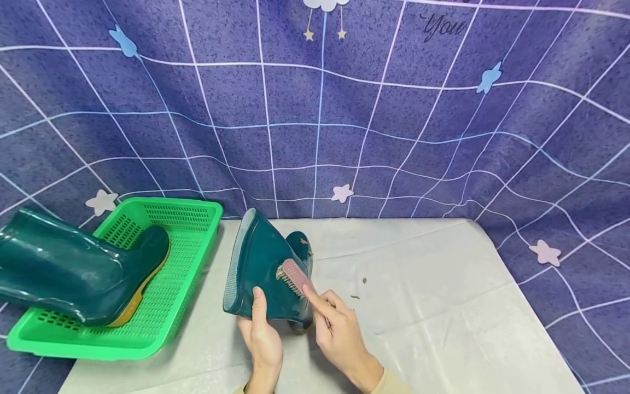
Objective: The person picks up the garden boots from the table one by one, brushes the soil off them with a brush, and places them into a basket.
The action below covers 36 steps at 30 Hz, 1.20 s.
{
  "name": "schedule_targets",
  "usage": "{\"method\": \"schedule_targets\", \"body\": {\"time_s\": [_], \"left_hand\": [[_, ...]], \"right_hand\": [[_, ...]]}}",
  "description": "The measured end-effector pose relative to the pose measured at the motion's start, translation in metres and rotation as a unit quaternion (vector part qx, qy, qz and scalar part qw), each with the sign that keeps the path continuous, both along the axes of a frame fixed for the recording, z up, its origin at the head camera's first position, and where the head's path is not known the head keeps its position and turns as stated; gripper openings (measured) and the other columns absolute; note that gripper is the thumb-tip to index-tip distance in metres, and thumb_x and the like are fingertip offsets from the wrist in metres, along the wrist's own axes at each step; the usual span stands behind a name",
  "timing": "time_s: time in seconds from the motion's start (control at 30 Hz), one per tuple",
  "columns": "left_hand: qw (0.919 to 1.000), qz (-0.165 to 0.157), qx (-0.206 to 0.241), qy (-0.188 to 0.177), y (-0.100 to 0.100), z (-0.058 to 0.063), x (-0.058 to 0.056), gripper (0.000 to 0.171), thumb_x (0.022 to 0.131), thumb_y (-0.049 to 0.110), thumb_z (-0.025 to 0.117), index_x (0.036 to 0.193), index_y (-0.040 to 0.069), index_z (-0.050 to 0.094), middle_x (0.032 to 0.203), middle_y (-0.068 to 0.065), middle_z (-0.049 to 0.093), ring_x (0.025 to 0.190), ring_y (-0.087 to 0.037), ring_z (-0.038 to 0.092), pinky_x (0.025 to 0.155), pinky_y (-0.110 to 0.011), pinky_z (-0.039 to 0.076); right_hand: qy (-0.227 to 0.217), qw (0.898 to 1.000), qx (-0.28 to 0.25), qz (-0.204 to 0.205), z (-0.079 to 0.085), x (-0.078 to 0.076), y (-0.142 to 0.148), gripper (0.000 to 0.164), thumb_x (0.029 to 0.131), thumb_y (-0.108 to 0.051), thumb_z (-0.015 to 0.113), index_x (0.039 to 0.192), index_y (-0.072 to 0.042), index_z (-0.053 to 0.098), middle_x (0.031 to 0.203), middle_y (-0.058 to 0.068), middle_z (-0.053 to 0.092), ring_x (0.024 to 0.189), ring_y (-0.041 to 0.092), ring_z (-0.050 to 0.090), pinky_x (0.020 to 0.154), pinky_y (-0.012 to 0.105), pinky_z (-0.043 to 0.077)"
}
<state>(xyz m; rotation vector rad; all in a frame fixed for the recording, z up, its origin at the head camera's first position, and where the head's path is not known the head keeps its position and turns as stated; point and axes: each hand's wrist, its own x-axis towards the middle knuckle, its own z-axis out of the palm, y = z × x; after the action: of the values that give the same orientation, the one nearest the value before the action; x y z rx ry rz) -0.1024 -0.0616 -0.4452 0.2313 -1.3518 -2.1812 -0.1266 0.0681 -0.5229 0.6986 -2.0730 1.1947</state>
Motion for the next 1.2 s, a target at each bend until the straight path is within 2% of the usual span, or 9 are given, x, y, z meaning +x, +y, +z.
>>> {"method": "schedule_targets", "body": {"time_s": [0.1, 0.17, 0.3, 0.4, 0.57, 0.67, 0.73, 0.9, 1.2], "left_hand": [[1.0, 0.001, 0.001, 0.001, 0.0, 0.001, 0.0, 0.028, 0.114, 0.015, 0.044, 0.137, 0.01, 0.058, 0.128, 0.006, 0.07, 0.124, -0.008, 0.064, 0.109, -0.019, 0.049], [1.0, 0.001, -0.004, 0.002, 0.0, 0.001, 0.001, 0.026, 0.114, 0.014, 0.045, 0.135, 0.009, 0.059, 0.126, 0.006, 0.071, 0.122, -0.008, 0.065, 0.108, -0.019, 0.049], [1.0, 0.0, -0.01, 0.001, 0.0, 0.001, 0.002, 0.026, 0.114, 0.014, 0.045, 0.135, 0.009, 0.059, 0.125, 0.005, 0.071, 0.122, -0.007, 0.064, 0.108, -0.018, 0.048], [1.0, -0.004, -0.007, 0.002, 0.0, 0.002, 0.001, 0.028, 0.114, 0.015, 0.044, 0.138, 0.009, 0.056, 0.128, 0.005, 0.069, 0.124, -0.008, 0.063, 0.109, -0.019, 0.048], [0.9998, -0.019, 0.005, 0.002, 0.002, 0.004, 0.001, 0.031, 0.114, 0.017, 0.044, 0.144, 0.009, 0.051, 0.133, 0.006, 0.067, 0.128, -0.008, 0.062, 0.11, -0.019, 0.048], [0.9996, -0.026, 0.007, -0.004, 0.004, 0.003, 0.003, 0.032, 0.114, 0.016, 0.045, 0.145, 0.009, 0.05, 0.134, 0.009, 0.066, 0.128, -0.006, 0.061, 0.11, -0.018, 0.047], [0.9996, -0.028, 0.006, -0.004, 0.004, 0.002, 0.003, 0.031, 0.114, 0.016, 0.045, 0.144, 0.008, 0.05, 0.134, 0.009, 0.067, 0.128, -0.006, 0.062, 0.11, -0.018, 0.048], [0.9991, -0.039, 0.003, 0.014, 0.004, 0.0, 0.003, 0.033, 0.114, 0.014, 0.044, 0.145, 0.007, 0.052, 0.136, 0.006, 0.069, 0.129, -0.006, 0.063, 0.11, -0.018, 0.049], [0.9989, -0.046, 0.003, -0.004, 0.003, 0.0, 0.005, 0.035, 0.115, 0.019, 0.044, 0.148, 0.008, 0.049, 0.138, 0.01, 0.066, 0.131, -0.004, 0.06, 0.111, -0.017, 0.047]], "right_hand": [[-0.001, 1.0, -0.009, -0.006, 0.007, 0.004, 0.001, 0.051, 0.095, 0.012, 0.062, 0.14, -0.01, 0.071, 0.083, -0.006, 0.058, 0.064, -0.004, 0.043, 0.056, 0.002, 0.037], [0.035, 0.999, -0.002, -0.001, 0.013, 0.007, -0.001, 0.047, 0.099, 0.01, 0.059, 0.14, -0.008, 0.071, 0.084, -0.004, 0.059, 0.062, -0.004, 0.043, 0.056, 0.001, 0.037], [0.066, 0.997, 0.035, 0.003, 0.017, 0.008, -0.005, 0.05, 0.095, 0.009, 0.06, 0.139, -0.011, 0.072, 0.087, -0.003, 0.062, 0.058, -0.004, 0.045, 0.054, 0.001, 0.036], [0.027, 0.998, 0.051, -0.015, 0.011, 0.003, -0.003, 0.057, 0.091, 0.011, 0.062, 0.141, -0.015, 0.072, 0.085, -0.006, 0.061, 0.059, -0.005, 0.041, 0.053, 0.002, 0.033], [-0.029, 0.999, 0.024, -0.037, 0.005, -0.003, 0.004, 0.049, 0.097, 0.009, 0.063, 0.139, -0.013, 0.072, 0.082, -0.006, 0.062, 0.063, -0.005, 0.037, 0.054, 0.004, 0.034], [-0.034, 0.999, -0.019, -0.023, 0.004, -0.002, 0.006, 0.046, 0.099, 0.01, 0.062, 0.14, -0.009, 0.071, 0.083, -0.003, 0.062, 0.064, -0.004, 0.039, 0.055, 0.004, 0.036], [-0.011, 0.999, -0.041, -0.002, 0.005, -0.001, 0.006, 0.048, 0.097, 0.015, 0.061, 0.14, -0.005, 0.07, 0.083, -0.001, 0.061, 0.065, -0.001, 0.043, 0.057, 0.005, 0.039], [0.041, 0.998, -0.029, 0.039, 0.004, 0.001, 0.001, 0.056, 0.091, 0.019, 0.062, 0.142, -0.004, 0.068, 0.085, 0.0, 0.061, 0.063, 0.0, 0.045, 0.058, 0.003, 0.04], [0.036, 0.998, -0.024, 0.036, -0.007, -0.003, 0.002, 0.052, 0.093, 0.017, 0.063, 0.14, -0.004, 0.07, 0.084, -0.001, 0.06, 0.063, -0.002, 0.044, 0.057, 0.003, 0.039]]}}
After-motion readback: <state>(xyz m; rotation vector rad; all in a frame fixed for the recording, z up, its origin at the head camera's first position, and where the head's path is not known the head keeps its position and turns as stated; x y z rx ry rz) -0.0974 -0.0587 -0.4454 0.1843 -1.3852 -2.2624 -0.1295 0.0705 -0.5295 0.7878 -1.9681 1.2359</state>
